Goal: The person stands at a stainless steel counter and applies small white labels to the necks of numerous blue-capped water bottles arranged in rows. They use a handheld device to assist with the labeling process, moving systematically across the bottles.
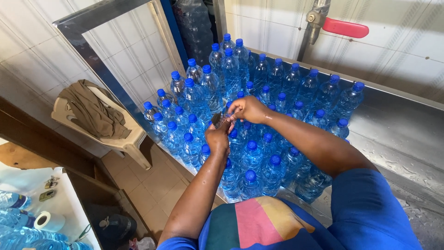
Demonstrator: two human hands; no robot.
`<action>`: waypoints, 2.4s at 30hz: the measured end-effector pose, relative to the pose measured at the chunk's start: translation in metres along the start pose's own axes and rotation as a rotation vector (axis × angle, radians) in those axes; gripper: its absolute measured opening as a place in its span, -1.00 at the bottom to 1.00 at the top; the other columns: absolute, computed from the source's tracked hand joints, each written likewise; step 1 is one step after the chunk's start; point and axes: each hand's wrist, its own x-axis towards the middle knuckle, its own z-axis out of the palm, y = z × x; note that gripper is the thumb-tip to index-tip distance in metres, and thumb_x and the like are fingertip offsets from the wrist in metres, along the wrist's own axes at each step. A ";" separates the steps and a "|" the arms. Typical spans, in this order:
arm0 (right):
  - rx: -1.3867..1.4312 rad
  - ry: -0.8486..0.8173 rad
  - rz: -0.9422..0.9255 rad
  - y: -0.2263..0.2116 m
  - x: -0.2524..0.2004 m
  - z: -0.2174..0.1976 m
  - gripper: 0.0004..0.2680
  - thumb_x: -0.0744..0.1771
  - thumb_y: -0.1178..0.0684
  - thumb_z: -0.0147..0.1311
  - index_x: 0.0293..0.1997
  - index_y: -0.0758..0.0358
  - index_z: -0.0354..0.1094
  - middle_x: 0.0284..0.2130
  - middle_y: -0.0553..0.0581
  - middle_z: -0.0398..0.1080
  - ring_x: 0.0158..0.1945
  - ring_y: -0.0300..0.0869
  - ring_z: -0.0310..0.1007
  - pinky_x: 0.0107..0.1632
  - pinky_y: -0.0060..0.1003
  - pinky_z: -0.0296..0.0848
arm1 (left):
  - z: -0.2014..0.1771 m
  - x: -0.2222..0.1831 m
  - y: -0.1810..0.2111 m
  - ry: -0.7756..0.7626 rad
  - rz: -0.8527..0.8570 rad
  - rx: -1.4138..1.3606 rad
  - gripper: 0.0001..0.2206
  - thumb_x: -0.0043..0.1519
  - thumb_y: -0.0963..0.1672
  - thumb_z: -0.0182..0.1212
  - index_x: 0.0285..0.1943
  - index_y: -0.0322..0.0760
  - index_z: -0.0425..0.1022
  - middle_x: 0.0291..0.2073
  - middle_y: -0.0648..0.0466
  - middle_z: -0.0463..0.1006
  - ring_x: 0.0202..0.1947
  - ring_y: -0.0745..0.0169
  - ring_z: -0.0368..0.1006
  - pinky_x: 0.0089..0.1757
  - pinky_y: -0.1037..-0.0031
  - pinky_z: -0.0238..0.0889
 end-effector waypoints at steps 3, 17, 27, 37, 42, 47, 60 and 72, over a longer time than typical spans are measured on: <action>0.053 0.103 -0.002 0.008 0.003 0.002 -0.90 0.32 0.21 0.40 -0.13 0.20 0.64 -0.40 0.10 0.65 -0.46 -0.31 0.55 -0.42 -0.45 0.43 | -0.008 0.010 -0.012 -0.015 -0.035 0.016 -0.79 0.21 -0.34 0.47 -0.01 -0.62 0.63 -0.24 -0.33 0.74 -0.31 -0.14 0.76 -0.17 0.18 0.73; 0.066 0.204 0.012 -0.004 -0.012 0.006 -0.91 0.31 0.22 0.36 -0.14 0.27 0.63 -0.42 0.10 0.64 -0.50 -0.34 0.48 -0.50 -0.50 0.38 | -0.004 0.009 -0.013 -0.050 -0.067 0.020 -0.70 0.19 -0.29 0.55 0.07 -0.58 0.64 -0.15 -0.33 0.75 -0.20 -0.24 0.76 -0.06 0.05 0.69; 0.328 -0.007 -0.031 0.015 -0.013 -0.008 -0.88 0.30 0.27 0.40 -0.11 0.38 0.66 -0.35 0.29 0.69 -0.40 -0.22 0.62 -0.51 -0.54 0.42 | -0.005 0.000 -0.004 -0.001 -0.031 0.113 -0.74 0.16 -0.30 0.50 0.00 -0.65 0.64 -0.25 -0.28 0.73 -0.33 -0.03 0.73 -0.14 0.19 0.68; -0.339 0.441 0.228 0.117 0.057 -0.071 -0.86 0.36 0.03 0.31 -0.03 -0.19 0.72 -0.46 0.02 0.67 -0.45 -0.28 0.69 -0.43 -0.44 0.51 | -0.011 0.016 -0.024 -0.034 -0.076 0.133 -0.71 0.21 -0.28 0.52 0.06 -0.67 0.60 -0.15 -0.40 0.72 -0.24 -0.25 0.75 -0.13 0.08 0.69; -0.862 0.387 0.470 0.241 0.101 -0.092 -0.89 0.33 -0.19 0.31 -0.15 -0.59 0.68 -0.22 -0.20 0.71 -0.01 0.00 0.73 0.08 -0.06 0.71 | -0.015 0.017 -0.030 -0.078 -0.099 0.073 -0.78 0.22 -0.30 0.48 0.02 -0.56 0.66 -0.17 -0.29 0.75 -0.22 -0.14 0.76 -0.06 0.13 0.70; -0.837 0.419 0.259 0.235 0.090 -0.067 -0.92 0.33 -0.08 0.33 -0.13 -0.21 0.65 -0.24 -0.04 0.68 0.00 0.00 0.72 0.10 -0.04 0.67 | -0.009 0.004 -0.018 -0.082 -0.103 0.032 -0.81 0.32 -0.25 0.36 0.05 -0.59 0.62 -0.14 -0.33 0.73 -0.14 -0.21 0.74 0.01 0.00 0.67; -0.793 -0.026 0.350 0.066 0.012 -0.014 -0.30 0.54 -0.49 -0.60 0.76 0.40 -0.30 0.70 0.45 -0.24 0.77 0.18 -0.38 0.68 0.31 -0.54 | -0.006 0.002 -0.016 -0.103 -0.008 0.049 -0.76 0.36 -0.25 0.31 0.14 -0.64 0.64 -0.07 -0.40 0.72 -0.12 -0.26 0.74 -0.01 0.03 0.67; 0.308 0.099 -0.049 0.033 -0.003 0.009 -0.87 0.32 0.29 0.41 -0.10 0.49 0.59 -0.37 0.23 0.60 -0.34 -0.23 0.62 -0.31 -0.36 0.74 | -0.003 0.006 -0.020 -0.142 -0.068 0.072 -0.81 0.35 -0.21 0.37 0.10 -0.40 0.73 -0.13 -0.18 0.78 -0.20 -0.01 0.77 -0.02 0.06 0.68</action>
